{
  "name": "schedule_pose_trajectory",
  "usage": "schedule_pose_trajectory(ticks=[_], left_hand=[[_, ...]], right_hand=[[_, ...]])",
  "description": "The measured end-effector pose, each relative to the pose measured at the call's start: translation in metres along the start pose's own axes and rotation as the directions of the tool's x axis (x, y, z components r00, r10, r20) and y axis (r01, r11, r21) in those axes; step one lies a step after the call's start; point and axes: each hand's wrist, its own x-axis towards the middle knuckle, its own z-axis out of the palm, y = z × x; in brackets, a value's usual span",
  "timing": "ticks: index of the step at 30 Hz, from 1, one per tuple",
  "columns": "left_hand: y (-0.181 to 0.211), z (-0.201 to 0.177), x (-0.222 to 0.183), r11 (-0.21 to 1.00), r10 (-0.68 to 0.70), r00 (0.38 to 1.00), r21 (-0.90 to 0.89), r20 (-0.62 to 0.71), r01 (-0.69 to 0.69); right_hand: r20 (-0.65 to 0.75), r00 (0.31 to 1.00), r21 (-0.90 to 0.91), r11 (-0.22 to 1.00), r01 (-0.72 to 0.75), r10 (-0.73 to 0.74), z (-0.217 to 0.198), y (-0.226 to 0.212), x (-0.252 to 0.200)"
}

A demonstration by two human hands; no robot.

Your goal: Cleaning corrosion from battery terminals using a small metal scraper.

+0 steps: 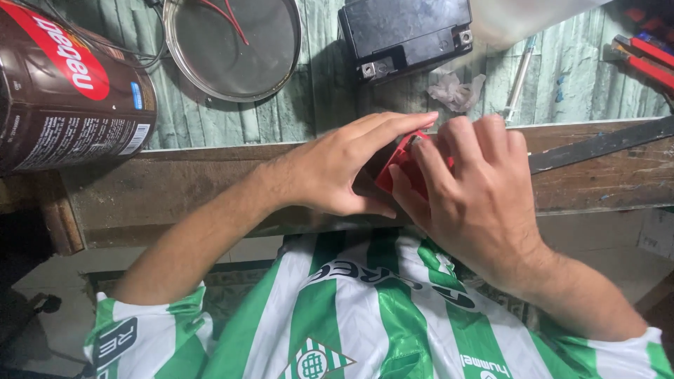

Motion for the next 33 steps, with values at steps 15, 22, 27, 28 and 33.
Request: schedule_pose_trajectory(ticks=[15,22,27,28,33], left_hand=[[-0.025,0.002,0.009,0.979,0.204,0.977,-0.009,-0.056,-0.205],[-0.023,0.001,0.010,0.975,0.220,0.973,-0.024,-0.067,-0.222],[-0.025,0.002,0.011,0.976,0.216,0.974,-0.023,-0.064,-0.218],[-0.024,0.003,0.010,0.977,0.207,0.976,-0.030,-0.064,-0.209],[-0.023,0.003,0.010,0.977,0.210,0.975,-0.010,-0.071,-0.211]], right_hand=[[0.094,0.937,0.124,0.937,0.325,-0.337,0.007,0.033,0.003],[0.160,0.950,0.468,0.868,0.167,-0.269,-0.004,0.042,0.014],[0.199,0.955,0.580,0.812,0.066,-0.220,-0.001,0.043,0.017],[0.201,0.954,0.576,0.815,0.068,-0.222,-0.002,0.043,0.017],[0.095,0.964,0.486,0.857,0.172,-0.248,0.001,0.033,0.017]])
